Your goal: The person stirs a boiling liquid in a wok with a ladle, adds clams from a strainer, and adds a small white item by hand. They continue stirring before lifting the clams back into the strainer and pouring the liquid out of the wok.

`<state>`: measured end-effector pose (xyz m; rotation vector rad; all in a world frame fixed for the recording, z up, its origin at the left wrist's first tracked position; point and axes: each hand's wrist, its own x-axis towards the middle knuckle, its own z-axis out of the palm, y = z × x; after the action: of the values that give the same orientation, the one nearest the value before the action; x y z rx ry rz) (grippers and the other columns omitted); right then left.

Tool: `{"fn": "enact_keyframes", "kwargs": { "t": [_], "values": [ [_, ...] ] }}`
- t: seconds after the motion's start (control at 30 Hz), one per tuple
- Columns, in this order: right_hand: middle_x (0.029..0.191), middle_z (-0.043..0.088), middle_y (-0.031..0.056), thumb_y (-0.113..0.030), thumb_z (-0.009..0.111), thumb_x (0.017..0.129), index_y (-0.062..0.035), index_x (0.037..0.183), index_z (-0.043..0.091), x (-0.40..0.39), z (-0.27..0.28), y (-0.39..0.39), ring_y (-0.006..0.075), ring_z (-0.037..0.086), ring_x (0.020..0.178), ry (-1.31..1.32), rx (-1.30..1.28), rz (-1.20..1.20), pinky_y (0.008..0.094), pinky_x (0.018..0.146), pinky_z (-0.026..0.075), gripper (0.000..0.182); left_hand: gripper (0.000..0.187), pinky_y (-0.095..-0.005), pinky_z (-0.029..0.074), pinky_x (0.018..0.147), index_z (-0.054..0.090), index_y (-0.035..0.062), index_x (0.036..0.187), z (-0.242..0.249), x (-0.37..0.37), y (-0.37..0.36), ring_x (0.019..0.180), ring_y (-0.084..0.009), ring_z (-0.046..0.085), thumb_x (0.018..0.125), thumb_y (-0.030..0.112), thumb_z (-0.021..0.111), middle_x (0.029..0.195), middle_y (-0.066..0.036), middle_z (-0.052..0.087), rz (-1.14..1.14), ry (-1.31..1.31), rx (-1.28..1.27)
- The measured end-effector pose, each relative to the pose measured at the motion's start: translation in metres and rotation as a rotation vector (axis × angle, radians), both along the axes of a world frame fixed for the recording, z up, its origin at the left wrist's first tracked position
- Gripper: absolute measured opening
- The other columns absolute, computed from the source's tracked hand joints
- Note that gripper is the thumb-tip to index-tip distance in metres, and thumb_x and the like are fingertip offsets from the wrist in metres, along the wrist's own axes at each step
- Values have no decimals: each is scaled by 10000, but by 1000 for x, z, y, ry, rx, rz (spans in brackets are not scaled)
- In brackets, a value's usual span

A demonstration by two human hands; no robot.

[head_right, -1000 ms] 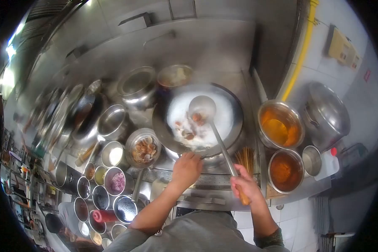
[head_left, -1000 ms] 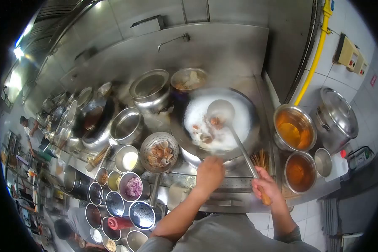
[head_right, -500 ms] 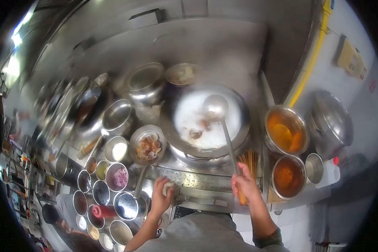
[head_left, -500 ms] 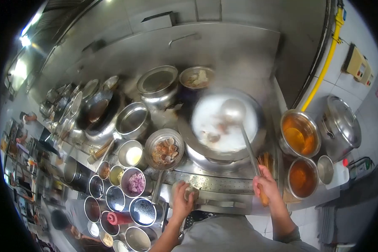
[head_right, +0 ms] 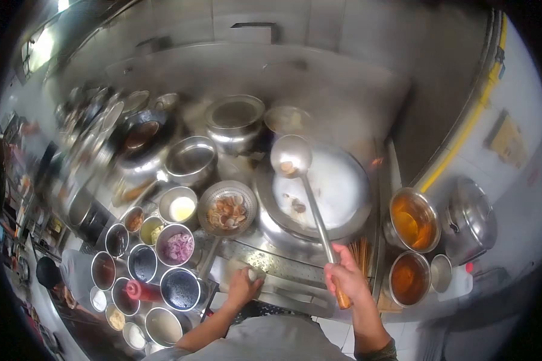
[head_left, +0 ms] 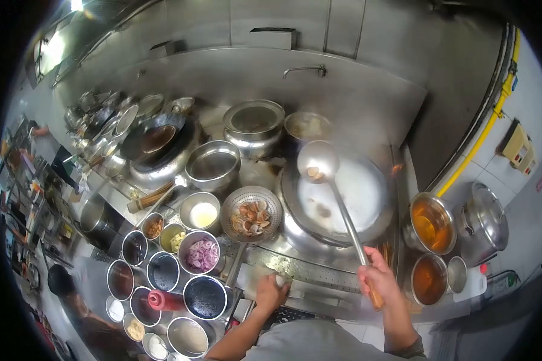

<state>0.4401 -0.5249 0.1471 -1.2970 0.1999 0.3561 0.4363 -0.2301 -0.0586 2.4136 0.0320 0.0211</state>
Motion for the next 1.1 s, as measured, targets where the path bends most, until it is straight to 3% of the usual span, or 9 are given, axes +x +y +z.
{"fn": "enact_keyframes", "kwargs": {
  "t": [0.2, 0.33, 0.4, 0.57, 0.73, 0.83, 0.93, 1.03, 1.1],
  "values": [
    [704, 544, 45, -13, 541, 948, -107, 1491, 286, 6, -3, 52, 138, 523, 456, -90, -201, 103, 290, 413, 424, 608, 501, -497, 496, 894, 613, 24, 1193, 1, 3, 5, 1037, -433, 607, 839, 336, 781, 1072, -225, 627, -21, 52, -54],
    [712, 550, 44, -14, 548, 942, -99, 1484, 293, 10, -7, 70, 135, 520, 451, -118, -291, 17, 282, 423, 425, 605, 472, -493, 499, 895, 620, 39, 1179, 2, 5, 9, 1036, -426, 611, 838, 321, 783, 1081, -210, 630, -38, 53, -97],
    [720, 556, 46, -16, 545, 942, -94, 1479, 297, 11, -2, 67, 133, 520, 452, -109, -266, -52, 278, 428, 424, 597, 463, -492, 499, 895, 622, 39, 1170, -2, 3, 11, 1036, -423, 612, 835, 313, 787, 1081, -206, 630, -41, 33, -115],
    [703, 534, 42, -24, 539, 941, -61, 1454, 320, 26, 9, 38, 130, 510, 480, -98, -530, -174, 290, 447, 425, 560, 446, -491, 496, 884, 634, 31, 1134, -1, 5, 8, 1028, -427, 612, 824, 306, 800, 1076, -208, 636, -27, 44, -107],
    [725, 523, 54, -17, 542, 935, -58, 1454, 316, 34, -4, 3, 140, 505, 495, -22, -613, -133, 306, 475, 429, 567, 425, -493, 494, 872, 646, 27, 1094, 7, 6, 9, 1006, -429, 614, 816, 304, 808, 1045, -222, 649, -42, 0, -101],
    [741, 530, 55, -20, 546, 928, -59, 1467, 307, 28, -12, -9, 144, 499, 500, 49, -518, -22, 316, 454, 413, 591, 419, -501, 494, 868, 649, 22, 1090, 5, 8, 7, 1003, -429, 617, 816, 295, 809, 1038, -226, 652, -42, -40, -110],
    [755, 530, 59, -37, 554, 925, -91, 1424, 367, 17, -6, -25, 146, 493, 473, 199, -120, -133, 304, 423, 411, 536, 429, -501, 493, 881, 648, 21, 1104, 5, 6, 9, 1020, -432, 615, 818, 300, 806, 1057, -227, 651, -56, 4, -77],
    [760, 538, 51, -82, 574, 941, -86, 1470, 316, 6, -26, -47, 142, 487, 490, 197, 190, -136, 313, 404, 377, 588, 457, -495, 491, 904, 643, 24, 1141, 10, 7, 5, 1051, -433, 611, 821, 308, 804, 1090, -231, 645, -42, 30, -99],
    [759, 541, 54, -80, 569, 952, -85, 1474, 310, 1, -31, -55, 142, 492, 485, 164, 248, -136, 314, 404, 391, 582, 480, -487, 490, 917, 636, 26, 1172, 8, 6, 4, 1074, -432, 607, 824, 313, 803, 1115, -233, 639, -36, 36, -93]
  ]
}}
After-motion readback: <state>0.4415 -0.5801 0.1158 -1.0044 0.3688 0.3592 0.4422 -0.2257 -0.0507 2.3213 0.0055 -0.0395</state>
